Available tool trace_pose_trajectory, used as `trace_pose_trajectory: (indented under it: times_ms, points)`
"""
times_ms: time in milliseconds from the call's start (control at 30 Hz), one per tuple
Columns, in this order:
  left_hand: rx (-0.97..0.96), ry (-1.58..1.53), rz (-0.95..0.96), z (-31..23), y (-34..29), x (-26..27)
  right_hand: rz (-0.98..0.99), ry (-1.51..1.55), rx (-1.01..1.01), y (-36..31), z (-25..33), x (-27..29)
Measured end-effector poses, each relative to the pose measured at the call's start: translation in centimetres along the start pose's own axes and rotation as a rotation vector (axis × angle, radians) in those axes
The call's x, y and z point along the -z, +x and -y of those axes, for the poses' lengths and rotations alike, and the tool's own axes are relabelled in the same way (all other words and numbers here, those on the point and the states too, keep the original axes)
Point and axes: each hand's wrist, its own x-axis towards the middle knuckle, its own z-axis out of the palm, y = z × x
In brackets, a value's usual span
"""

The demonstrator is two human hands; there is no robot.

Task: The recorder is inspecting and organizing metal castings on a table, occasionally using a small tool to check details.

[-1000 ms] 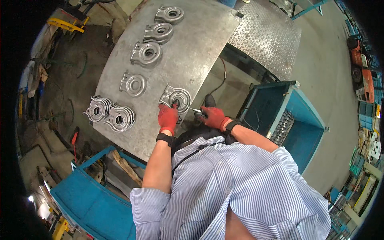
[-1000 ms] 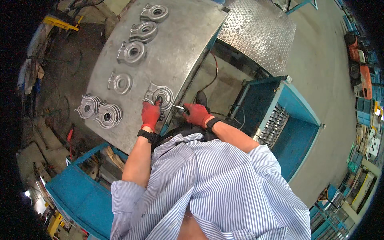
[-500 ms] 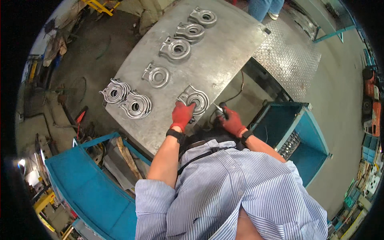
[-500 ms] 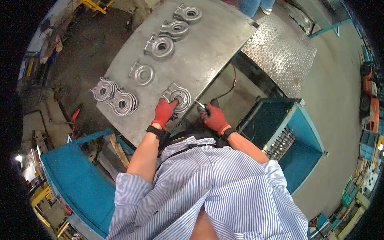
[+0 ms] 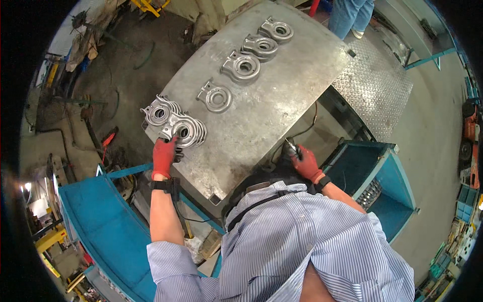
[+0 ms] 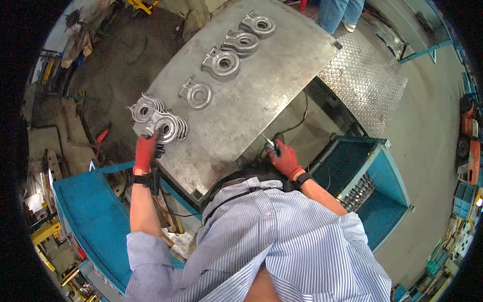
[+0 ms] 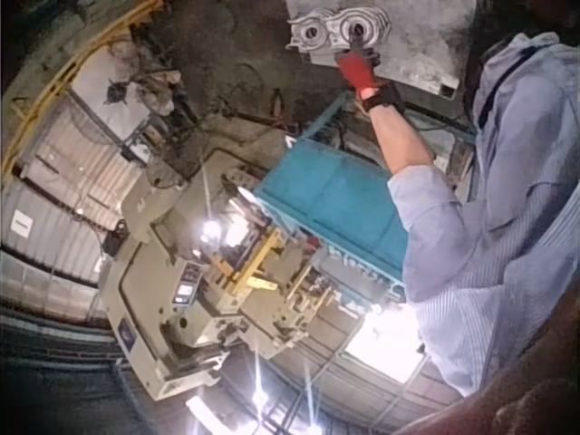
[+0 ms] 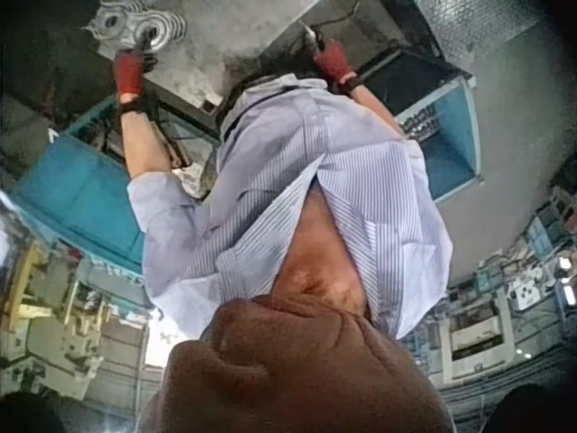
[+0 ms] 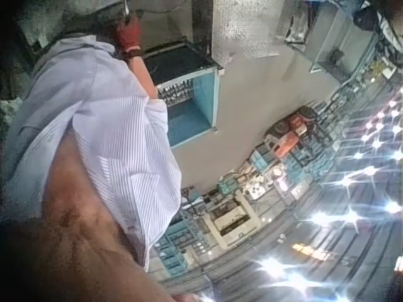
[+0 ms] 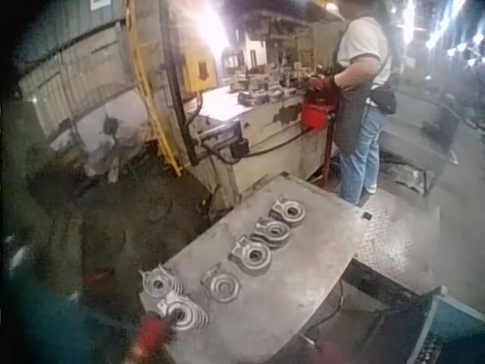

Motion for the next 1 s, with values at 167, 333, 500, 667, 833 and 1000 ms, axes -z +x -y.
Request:
trace_pose_trajectory:
  times_ms: [167, 333, 500, 667, 833, 1000]
  points:
    - [-0.125, 0.635, -0.271, -1.4, -0.2, 0.3, -0.003, 0.024, -0.023, -0.3, 0.2, 0.9]
    - [-0.422, 0.494, -0.159, -9.5, -1.5, -7.3, -0.083, 0.138, -0.019, -0.1, -0.2, 2.3]
    - [-0.675, 0.679, -0.155, -13.0, 2.8, -14.8, -0.114, 0.060, -0.061, -0.4, -0.4, 4.3]
    - [-0.496, 0.941, -0.082, -14.9, 6.2, -17.4, -0.223, 0.060, -0.071, -1.4, -2.6, 5.3]
    - [-0.421, 0.975, -0.047, -15.1, 7.3, -18.1, -0.207, 0.095, -0.182, -2.3, -3.7, 6.5]
    - [-0.375, 0.706, -0.036, -13.2, 9.0, -17.7, -0.196, 0.101, -0.201, -2.2, -3.3, 7.0]
